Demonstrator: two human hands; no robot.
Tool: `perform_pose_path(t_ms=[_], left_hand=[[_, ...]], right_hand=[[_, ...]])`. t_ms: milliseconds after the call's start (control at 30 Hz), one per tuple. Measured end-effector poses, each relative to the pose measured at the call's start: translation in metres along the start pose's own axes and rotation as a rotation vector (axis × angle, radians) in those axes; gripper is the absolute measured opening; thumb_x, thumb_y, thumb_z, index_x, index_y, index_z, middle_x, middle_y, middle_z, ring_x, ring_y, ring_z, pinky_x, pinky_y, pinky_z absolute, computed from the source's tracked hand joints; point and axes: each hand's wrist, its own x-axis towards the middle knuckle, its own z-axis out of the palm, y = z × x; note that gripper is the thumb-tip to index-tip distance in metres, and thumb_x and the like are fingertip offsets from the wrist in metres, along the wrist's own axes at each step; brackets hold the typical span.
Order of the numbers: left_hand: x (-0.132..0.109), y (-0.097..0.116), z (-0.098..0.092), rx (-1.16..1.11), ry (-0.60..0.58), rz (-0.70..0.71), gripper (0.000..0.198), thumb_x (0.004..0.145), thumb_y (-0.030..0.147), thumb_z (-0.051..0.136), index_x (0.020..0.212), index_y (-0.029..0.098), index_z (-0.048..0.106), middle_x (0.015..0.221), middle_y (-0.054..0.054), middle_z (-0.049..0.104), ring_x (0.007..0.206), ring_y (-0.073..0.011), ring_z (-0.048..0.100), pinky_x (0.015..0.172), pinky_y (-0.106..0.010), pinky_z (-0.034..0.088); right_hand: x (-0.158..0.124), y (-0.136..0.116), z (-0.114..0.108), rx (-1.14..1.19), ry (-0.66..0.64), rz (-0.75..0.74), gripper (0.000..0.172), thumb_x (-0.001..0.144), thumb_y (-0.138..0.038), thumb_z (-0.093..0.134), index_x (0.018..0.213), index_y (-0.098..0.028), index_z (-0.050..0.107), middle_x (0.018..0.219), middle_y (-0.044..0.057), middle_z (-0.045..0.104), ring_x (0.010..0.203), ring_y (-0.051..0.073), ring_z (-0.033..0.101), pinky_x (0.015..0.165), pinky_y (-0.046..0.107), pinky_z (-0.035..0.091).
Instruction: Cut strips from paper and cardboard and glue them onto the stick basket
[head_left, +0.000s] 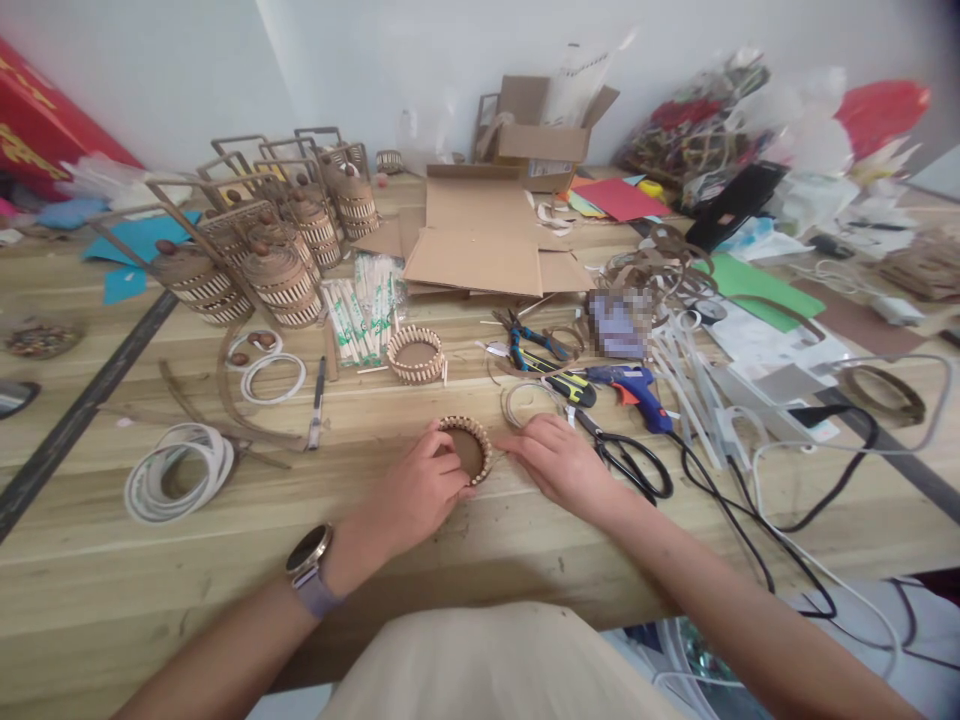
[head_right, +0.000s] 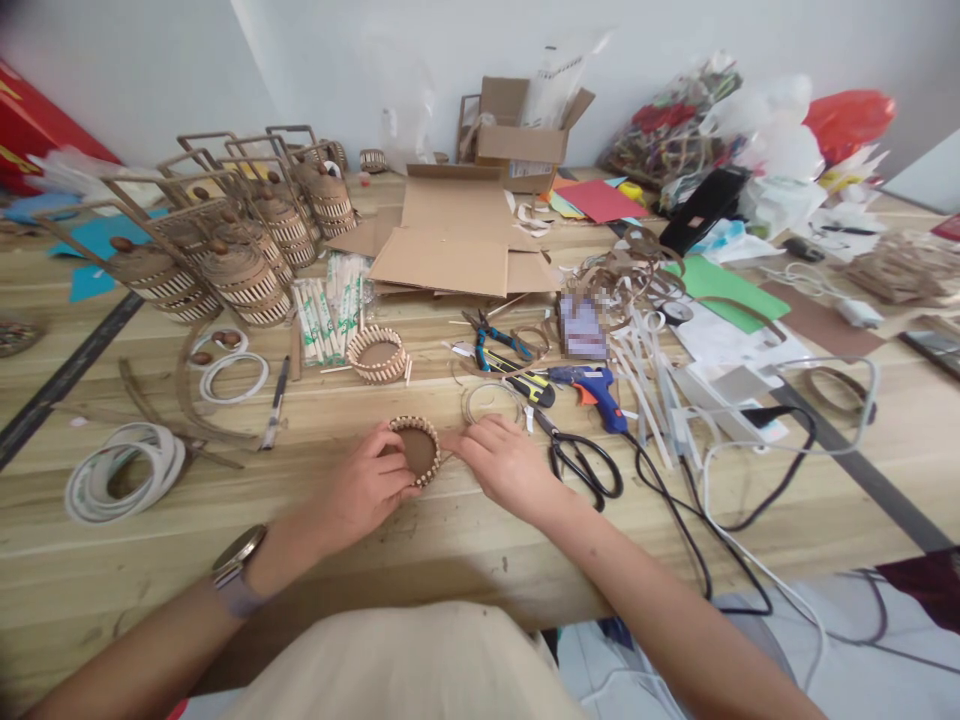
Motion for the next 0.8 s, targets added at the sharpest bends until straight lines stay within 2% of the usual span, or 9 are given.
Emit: perform_pose_path(t_ms=[200, 400, 533, 633, 700, 800], left_hand=[[0.002, -0.003, -0.001, 0.014, -0.031, 0.045, 0.018, 0.094, 0.023, 0.062, 0.078, 0.019, 0.067, 0.083, -0.001, 0.071, 0.104, -0.0233, 0.053, 0.115, -0.052, 0.032], [0.004, -0.002, -0.007, 0.004, -0.053, 0.051, 0.016, 0.093, 0.022, 0.063, 0.079, 0.018, 0.069, 0.08, 0.0, 0.07, 0.104, -0.0226, 0.053, 0.115, -0.048, 0.034], [0.007, 0.01, -0.018, 0.077, -0.071, -0.044, 0.018, 0.093, 0.027, 0.064, 0.081, 0.018, 0.072, 0.079, -0.002, 0.069, 0.107, -0.0256, 0.052, 0.116, -0.054, 0.029], [0.013, 0.022, -0.017, 0.132, -0.036, -0.148, 0.02, 0.09, 0.036, 0.067, 0.088, 0.017, 0.074, 0.083, -0.004, 0.069, 0.106, -0.0288, 0.051, 0.113, -0.058, 0.031], [0.018, 0.028, -0.011, 0.16, -0.014, -0.18, 0.02, 0.09, 0.035, 0.068, 0.09, 0.015, 0.074, 0.085, -0.005, 0.069, 0.103, -0.0287, 0.052, 0.109, -0.055, 0.036], [0.023, 0.033, 0.0, 0.158, 0.035, -0.175, 0.014, 0.091, 0.025, 0.067, 0.084, 0.015, 0.072, 0.084, -0.004, 0.07, 0.098, -0.0265, 0.052, 0.102, -0.049, 0.041]], right_hand=[[0.009, 0.009, 0.001, -0.012, -0.028, -0.13, 0.028, 0.099, -0.012, 0.043, 0.109, -0.019, 0.069, 0.081, 0.004, 0.07, 0.078, 0.019, 0.059, 0.086, 0.033, 0.044], [0.014, 0.014, 0.006, 0.007, -0.045, -0.181, 0.028, 0.1, -0.014, 0.043, 0.105, -0.02, 0.07, 0.084, 0.004, 0.071, 0.079, 0.018, 0.059, 0.09, 0.035, 0.042], [0.015, 0.014, 0.008, 0.028, -0.063, -0.18, 0.028, 0.101, -0.016, 0.042, 0.102, -0.018, 0.07, 0.083, 0.005, 0.07, 0.079, 0.019, 0.058, 0.086, 0.034, 0.043], [0.015, 0.012, 0.008, 0.036, -0.071, -0.172, 0.028, 0.102, -0.018, 0.042, 0.101, -0.017, 0.07, 0.082, 0.005, 0.069, 0.078, 0.019, 0.058, 0.083, 0.034, 0.044], [0.014, 0.012, 0.009, 0.038, -0.072, -0.164, 0.028, 0.102, -0.018, 0.042, 0.101, -0.017, 0.07, 0.081, 0.006, 0.068, 0.078, 0.019, 0.058, 0.081, 0.034, 0.044], [0.012, 0.012, 0.009, 0.041, -0.072, -0.153, 0.027, 0.101, -0.018, 0.043, 0.102, -0.017, 0.07, 0.082, 0.006, 0.068, 0.078, 0.02, 0.058, 0.081, 0.035, 0.045]])
